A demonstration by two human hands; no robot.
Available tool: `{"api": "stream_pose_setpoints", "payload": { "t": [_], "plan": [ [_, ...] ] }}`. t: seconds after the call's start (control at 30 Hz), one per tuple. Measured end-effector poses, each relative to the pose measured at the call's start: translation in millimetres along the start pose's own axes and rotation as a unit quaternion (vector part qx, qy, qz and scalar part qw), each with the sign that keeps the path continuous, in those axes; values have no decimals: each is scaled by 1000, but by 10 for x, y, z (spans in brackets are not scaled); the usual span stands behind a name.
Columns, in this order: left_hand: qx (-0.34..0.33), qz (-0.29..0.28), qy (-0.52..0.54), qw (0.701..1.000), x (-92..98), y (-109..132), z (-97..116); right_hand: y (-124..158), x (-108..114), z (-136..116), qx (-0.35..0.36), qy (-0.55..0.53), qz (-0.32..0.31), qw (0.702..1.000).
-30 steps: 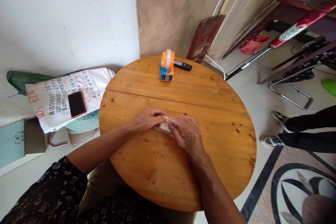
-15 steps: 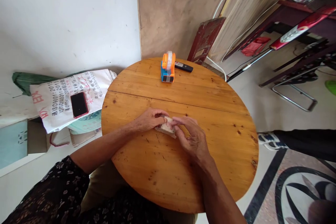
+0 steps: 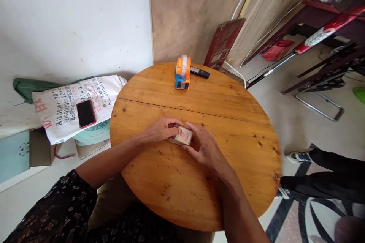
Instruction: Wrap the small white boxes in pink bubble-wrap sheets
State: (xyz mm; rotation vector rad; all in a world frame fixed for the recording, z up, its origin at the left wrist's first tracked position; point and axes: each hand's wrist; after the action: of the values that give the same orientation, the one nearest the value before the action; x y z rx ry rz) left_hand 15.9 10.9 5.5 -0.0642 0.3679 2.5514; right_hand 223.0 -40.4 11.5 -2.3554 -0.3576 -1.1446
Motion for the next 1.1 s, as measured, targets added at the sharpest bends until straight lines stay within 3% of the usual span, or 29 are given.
{"api": "stream_pose_setpoints", "payload": {
  "t": [0.2,0.53,0.77,0.93,1.1],
  "plan": [
    [-8,18,-18,1000,-22,16,12,-9,-66,24,32,18,22,999],
    [-53,68,-112,990,35,4,-65,-3,105,-37,30,24,36,999],
    [-63,101,-105,987,91,6,-10,-24,105,-41,42,14,35,998],
    [-56,68,-91,992,92,19,27,-2,125,-17,3,23,43,999],
    [-52,18,-46,997,93,-10,-39,10,106,-8,-13,17,2,1000]
  ]
}}
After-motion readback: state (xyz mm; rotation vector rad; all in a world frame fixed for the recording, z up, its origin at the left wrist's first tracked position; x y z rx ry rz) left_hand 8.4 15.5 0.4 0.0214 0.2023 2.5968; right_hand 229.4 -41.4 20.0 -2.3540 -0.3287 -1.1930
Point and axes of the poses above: each hand's wrist, its own y-axis away from the middle knuckle, its own x-axis out of the back of the hand, z = x × y, and after that the axes turned 2 degrees about z, right-handed
